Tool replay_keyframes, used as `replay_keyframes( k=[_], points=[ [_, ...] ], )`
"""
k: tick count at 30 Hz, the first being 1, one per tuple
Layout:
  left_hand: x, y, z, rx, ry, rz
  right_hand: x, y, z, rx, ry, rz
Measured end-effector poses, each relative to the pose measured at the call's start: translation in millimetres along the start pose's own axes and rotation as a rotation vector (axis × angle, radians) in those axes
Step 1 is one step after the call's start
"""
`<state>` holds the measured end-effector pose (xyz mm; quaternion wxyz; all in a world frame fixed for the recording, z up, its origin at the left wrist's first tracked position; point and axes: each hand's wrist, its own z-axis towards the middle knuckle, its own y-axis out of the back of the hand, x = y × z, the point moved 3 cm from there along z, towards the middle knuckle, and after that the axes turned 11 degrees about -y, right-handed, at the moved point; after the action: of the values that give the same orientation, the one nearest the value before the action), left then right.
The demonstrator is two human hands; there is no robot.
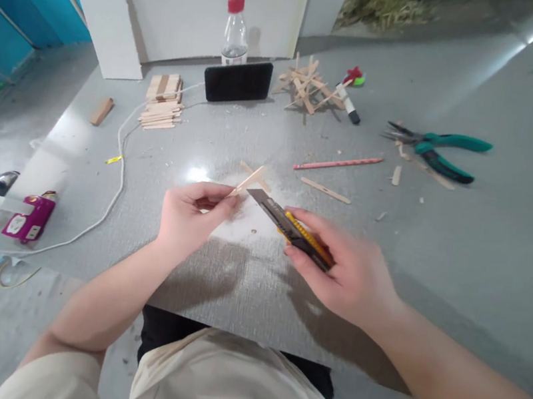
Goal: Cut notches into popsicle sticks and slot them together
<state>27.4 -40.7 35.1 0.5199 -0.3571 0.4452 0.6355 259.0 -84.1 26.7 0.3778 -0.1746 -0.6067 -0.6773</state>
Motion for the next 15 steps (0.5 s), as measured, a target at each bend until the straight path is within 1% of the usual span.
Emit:
replay_keyframes(
  k=[2,8,15],
  points=[
    [-2.5,0.8,0.2,-0.009,-0.027,0.029,0.9,-3.1,0.1,-0.002,0.032,-0.017],
    [-5.6,-2.9,-3.5,-0.020,-0.090,0.106,1.6,-4.0,-0.7,0.002,0.020,-0.034],
    [-9.8,-4.1,-3.5,-0.051,-0.181,0.179,2.7,-3.1,-2.6,-0.051,0.044,-0.097]
  ],
)
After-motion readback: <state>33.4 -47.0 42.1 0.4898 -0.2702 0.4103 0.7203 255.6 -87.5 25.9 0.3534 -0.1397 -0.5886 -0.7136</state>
